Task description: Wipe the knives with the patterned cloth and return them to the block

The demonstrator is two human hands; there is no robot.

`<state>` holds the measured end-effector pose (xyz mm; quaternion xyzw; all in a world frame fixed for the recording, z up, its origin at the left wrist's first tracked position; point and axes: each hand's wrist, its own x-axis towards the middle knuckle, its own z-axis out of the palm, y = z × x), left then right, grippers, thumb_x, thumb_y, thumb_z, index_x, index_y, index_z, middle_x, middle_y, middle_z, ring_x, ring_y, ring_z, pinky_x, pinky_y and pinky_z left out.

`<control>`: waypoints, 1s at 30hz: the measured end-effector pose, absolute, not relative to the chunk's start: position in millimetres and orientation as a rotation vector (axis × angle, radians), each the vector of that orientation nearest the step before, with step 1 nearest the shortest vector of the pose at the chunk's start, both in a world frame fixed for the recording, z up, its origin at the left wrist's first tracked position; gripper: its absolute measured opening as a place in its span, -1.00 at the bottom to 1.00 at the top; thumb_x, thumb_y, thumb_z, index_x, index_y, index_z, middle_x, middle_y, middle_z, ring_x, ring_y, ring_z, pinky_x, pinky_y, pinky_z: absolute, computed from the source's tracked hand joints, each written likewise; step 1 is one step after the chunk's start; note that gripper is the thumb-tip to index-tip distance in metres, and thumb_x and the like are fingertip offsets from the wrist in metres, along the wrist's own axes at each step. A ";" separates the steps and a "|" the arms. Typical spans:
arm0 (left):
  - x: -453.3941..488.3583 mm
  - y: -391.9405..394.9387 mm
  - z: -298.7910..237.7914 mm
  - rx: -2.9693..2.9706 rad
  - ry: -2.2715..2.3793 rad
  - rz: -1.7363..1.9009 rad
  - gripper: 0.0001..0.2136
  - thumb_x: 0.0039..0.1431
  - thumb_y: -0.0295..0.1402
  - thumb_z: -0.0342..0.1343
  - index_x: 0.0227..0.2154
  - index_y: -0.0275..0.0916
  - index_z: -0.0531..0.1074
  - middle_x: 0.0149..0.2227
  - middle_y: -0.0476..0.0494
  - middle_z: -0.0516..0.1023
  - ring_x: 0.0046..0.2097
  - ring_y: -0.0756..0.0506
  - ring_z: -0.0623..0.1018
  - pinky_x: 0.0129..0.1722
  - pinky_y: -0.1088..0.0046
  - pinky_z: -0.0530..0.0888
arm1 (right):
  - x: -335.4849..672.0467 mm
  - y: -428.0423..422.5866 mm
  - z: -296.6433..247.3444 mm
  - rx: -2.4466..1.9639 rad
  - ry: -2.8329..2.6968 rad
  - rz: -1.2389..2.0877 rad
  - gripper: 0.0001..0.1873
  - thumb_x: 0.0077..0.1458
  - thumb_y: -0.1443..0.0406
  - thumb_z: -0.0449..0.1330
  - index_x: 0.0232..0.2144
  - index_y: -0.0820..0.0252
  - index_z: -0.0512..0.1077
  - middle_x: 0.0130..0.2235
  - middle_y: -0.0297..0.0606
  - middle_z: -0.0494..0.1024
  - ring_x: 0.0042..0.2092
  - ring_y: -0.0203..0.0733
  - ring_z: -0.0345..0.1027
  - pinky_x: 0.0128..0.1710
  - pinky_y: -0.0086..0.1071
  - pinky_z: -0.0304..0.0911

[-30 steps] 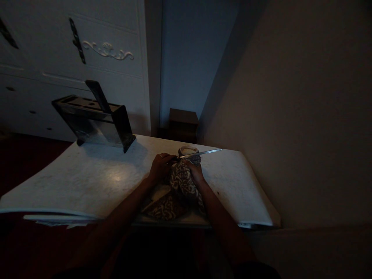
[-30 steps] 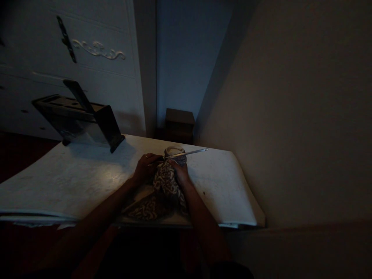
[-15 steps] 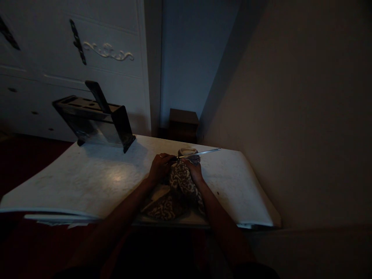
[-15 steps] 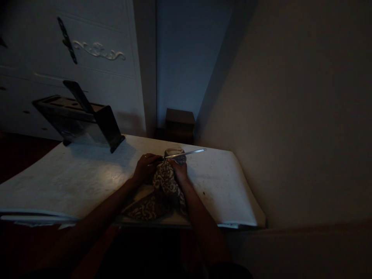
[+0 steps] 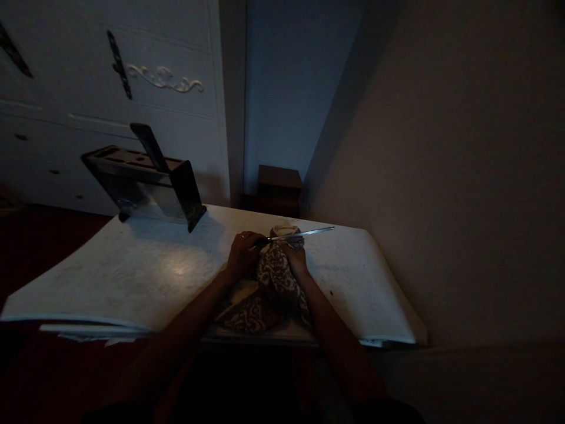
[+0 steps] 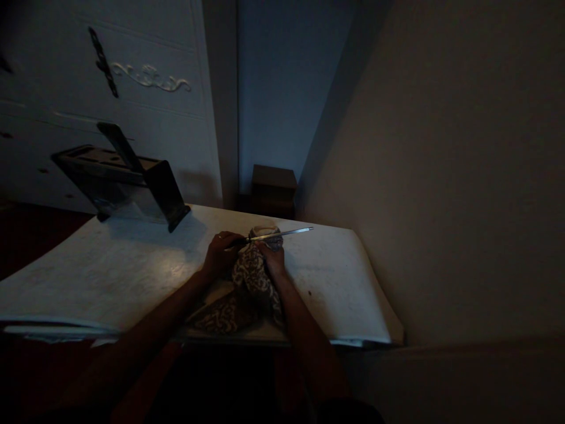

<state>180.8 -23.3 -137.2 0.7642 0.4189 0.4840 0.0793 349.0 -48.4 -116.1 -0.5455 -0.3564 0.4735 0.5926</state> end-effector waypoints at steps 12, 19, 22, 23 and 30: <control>182.4 -23.9 -136.5 2.306 1.307 1.446 -0.90 0.16 -0.40 0.14 -0.27 -0.22 0.50 -0.29 -0.14 0.56 -0.19 -0.12 0.50 -0.14 0.29 0.39 | 350.7 -49.4 -118.0 -1.262 -0.798 1.117 -0.66 -0.32 0.19 0.40 -0.40 0.18 0.52 -0.27 -0.28 0.61 -0.19 -0.12 0.47 -0.11 -0.26 0.34; 182.7 -25.8 -137.3 2.321 1.288 1.458 -0.86 0.19 -0.35 0.13 -0.22 -0.18 0.54 -0.25 -0.14 0.60 -0.18 -0.13 0.53 -0.14 0.28 0.38 | 352.1 -47.7 -122.2 -1.247 -0.802 1.108 -0.68 -0.30 0.18 0.39 -0.41 0.17 0.51 -0.29 -0.30 0.61 -0.21 -0.15 0.46 -0.11 -0.28 0.33; 181.9 -23.2 -141.4 2.351 1.255 1.422 -0.82 0.21 -0.33 0.11 -0.19 -0.18 0.55 -0.23 -0.15 0.61 -0.18 -0.13 0.55 -0.13 0.27 0.38 | 350.6 -48.7 -121.2 -1.233 -0.771 1.127 -0.67 -0.30 0.17 0.40 -0.40 0.16 0.51 -0.28 -0.31 0.61 -0.22 -0.15 0.46 -0.11 -0.29 0.34; 181.6 -22.2 -142.9 2.362 1.255 1.399 -0.81 0.22 -0.32 0.10 -0.18 -0.18 0.55 -0.23 -0.15 0.61 -0.19 -0.13 0.55 -0.14 0.27 0.38 | 349.9 -49.2 -121.2 -1.220 -0.762 1.136 -0.66 -0.30 0.17 0.40 -0.39 0.16 0.51 -0.28 -0.31 0.61 -0.22 -0.15 0.47 -0.12 -0.30 0.34; 181.7 -20.9 -145.9 2.441 1.293 1.217 -0.76 0.26 -0.30 0.01 -0.13 -0.21 0.53 -0.24 -0.20 0.58 -0.21 -0.13 0.52 -0.21 0.31 0.39 | 347.0 -52.2 -125.5 -1.024 -0.733 1.256 -0.56 -0.27 0.22 0.40 -0.24 0.20 0.50 -0.23 -0.26 0.61 -0.23 -0.12 0.48 -0.16 -0.26 0.37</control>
